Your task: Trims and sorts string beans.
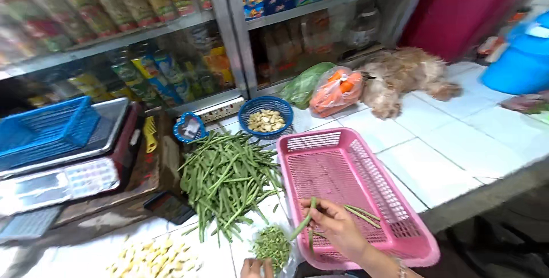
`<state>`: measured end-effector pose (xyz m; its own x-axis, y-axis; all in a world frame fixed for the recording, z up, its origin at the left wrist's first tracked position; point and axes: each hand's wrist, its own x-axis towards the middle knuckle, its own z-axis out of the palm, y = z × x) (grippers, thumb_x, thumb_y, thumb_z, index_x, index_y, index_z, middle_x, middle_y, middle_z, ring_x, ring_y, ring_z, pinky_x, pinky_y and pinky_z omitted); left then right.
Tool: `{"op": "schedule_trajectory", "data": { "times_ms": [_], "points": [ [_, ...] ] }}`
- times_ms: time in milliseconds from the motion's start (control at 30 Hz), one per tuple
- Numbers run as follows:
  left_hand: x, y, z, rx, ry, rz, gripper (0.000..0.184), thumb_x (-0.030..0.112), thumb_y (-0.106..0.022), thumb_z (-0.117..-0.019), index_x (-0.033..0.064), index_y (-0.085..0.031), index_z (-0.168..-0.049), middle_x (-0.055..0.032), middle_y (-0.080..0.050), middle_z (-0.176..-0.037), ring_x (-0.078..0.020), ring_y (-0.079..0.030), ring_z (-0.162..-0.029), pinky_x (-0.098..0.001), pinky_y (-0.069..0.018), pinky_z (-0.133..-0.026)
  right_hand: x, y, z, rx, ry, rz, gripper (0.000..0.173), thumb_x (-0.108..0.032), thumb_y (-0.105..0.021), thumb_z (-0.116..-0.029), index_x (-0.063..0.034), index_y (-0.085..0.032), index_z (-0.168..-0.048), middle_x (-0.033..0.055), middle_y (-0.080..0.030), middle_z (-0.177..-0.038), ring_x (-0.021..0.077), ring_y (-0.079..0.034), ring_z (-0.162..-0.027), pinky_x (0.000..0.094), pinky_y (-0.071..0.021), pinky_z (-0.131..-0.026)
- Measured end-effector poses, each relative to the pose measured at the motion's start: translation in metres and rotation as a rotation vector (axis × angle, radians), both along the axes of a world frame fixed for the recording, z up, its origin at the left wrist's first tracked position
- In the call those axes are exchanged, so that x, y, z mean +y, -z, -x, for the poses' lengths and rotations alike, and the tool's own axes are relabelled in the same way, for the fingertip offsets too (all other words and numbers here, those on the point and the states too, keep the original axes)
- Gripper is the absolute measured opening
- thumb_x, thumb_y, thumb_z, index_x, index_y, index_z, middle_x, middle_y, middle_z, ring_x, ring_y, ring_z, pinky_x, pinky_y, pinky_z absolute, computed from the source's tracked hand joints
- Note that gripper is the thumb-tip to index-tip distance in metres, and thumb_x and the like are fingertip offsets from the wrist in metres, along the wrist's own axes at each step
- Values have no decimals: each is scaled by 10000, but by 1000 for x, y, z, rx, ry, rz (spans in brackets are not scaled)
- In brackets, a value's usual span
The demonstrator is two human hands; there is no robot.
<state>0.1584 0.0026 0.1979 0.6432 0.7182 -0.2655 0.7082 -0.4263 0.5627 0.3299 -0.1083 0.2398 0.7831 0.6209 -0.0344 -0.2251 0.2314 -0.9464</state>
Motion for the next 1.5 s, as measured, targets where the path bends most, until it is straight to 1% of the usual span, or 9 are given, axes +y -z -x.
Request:
{"op": "schedule_trajectory", "data": {
  "times_ms": [167, 433, 533, 667, 800, 900, 1000, 1133, 1500],
  "points": [
    [-19, -13, -9, -688, 133, 157, 314, 61, -614, -959, -165, -651, -1173, -274, -689, -1054, -233, -700, -806, -329, -583, -757, 1, 21, 17, 23, -166, 12, 252, 18, -521, -927, -76, -671, -1107, -120, -713, -841, -9, -663, -678, 171, -579, -652],
    [22, -42, -33, -951, 323, -836, 173, 123, -573, -1003, 12, -701, -963, -94, -698, -797, -159, -680, -730, -235, -561, -735, -3, 38, -20, -391, -128, 254, 300, -68, -539, -977, 101, -606, -1216, 3, -660, -978, -44, -618, -819, 135, -526, -771],
    [69, -75, -56, -835, 110, -924, 211, 142, -628, -976, -29, -751, -979, -188, -753, -919, -278, -743, -852, -371, -593, -789, -8, 30, -43, -576, -305, 674, 345, -96, -534, -1035, 112, -592, -1303, 248, -649, -1173, 226, -639, -926, 351, -523, -859],
    [93, -70, -68, -708, 35, -680, 300, 192, -628, -980, -58, -740, -1103, -290, -666, -1221, -463, -638, -1132, -577, -491, -968, -8, 42, -60, -671, -620, 1034, 308, -3, -551, -1009, 81, -632, -1295, 310, -601, -1307, 441, -609, -1176, 530, -457, -1052],
    [42, -44, -49, -450, 195, -294, 216, 124, -643, -958, -57, -760, -960, -215, -750, -977, -376, -729, -972, -522, -560, -904, -16, 75, -51, -875, -826, 915, 270, 61, -671, -875, 74, -725, -1139, 334, -579, -1345, 520, -501, -1309, 616, -375, -1117],
    [26, -28, -35, 38, 304, 155, 336, 211, -563, -1037, -72, -706, -1148, -258, -693, -1187, -401, -652, -1167, -550, -484, -1024, -22, 88, -42, -1043, -831, 710, 167, 99, -662, -847, 80, -758, -982, 301, -702, -1123, 514, -620, -1164, 643, -418, -1063],
    [3, -15, -18, -177, 290, 356, 367, 205, -584, -1038, -94, -657, -1239, -275, -673, -1221, -385, -679, -1110, -502, -518, -1005, -19, 46, -30, -1042, -852, 698, 172, 73, -608, -923, 114, -727, -1041, 316, -708, -1016, 506, -685, -1007, 627, -513, -937],
    [-19, -8, -13, -634, 274, 78, 207, 10, -578, -984, -125, -710, -1071, -261, -723, -990, -354, -738, -900, -441, -593, -836, -8, 14, -13, -1223, -867, 644, 200, 31, -618, -926, 119, -716, -1077, 332, -675, -924, 525, -693, -857, 632, -562, -741],
    [-8, -15, -22, -128, 551, -418, 123, -38, -621, -898, -97, -728, -915, -248, -715, -972, -385, -718, -972, -457, -582, -809, 6, 30, 5, -1317, -804, 601, 138, 76, -595, -893, 153, -698, -944, 323, -687, -911, 493, -713, -843, 583, -579, -745]
  ]
}}
